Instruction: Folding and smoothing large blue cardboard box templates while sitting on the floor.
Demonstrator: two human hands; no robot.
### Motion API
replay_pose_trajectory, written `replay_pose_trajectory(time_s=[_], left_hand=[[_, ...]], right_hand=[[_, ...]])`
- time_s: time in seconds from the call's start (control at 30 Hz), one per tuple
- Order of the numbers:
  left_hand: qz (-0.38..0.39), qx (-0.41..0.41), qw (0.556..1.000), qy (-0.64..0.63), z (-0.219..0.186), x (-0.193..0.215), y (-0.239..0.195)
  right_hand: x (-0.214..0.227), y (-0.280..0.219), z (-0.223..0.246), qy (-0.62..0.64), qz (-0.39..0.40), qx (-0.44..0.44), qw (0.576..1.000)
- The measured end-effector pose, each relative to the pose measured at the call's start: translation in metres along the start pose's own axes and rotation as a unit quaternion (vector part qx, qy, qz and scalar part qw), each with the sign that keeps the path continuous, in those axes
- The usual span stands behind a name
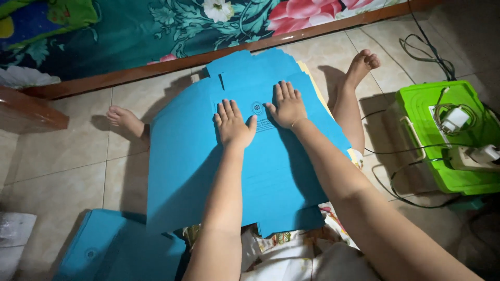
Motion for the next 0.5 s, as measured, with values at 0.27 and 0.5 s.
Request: replay_pose_trajectory(time_s=[0.27,0.5], left_hand=[[0.007,-0.070,0.996,-0.048,-0.023,0.022,-0.088],[-0.005,-0.226,0.952,-0.207,-0.044,0.049,-0.240]], right_hand=[[0.000,-0.004,-0.001,-0.011,0.019,-0.005,1.000],[0.001,-0.001,-0.001,0.074,-0.169,0.037,0.982]])
Point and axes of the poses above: each hand's wrist, its own y-axis towards the middle knuckle, its own x-axis out of the back of the hand, z = x × y, the point moved 10 cm from there along y, towards the middle knuckle, and after that the axes turned 14 degrees about -z, right-handed, at the moved point
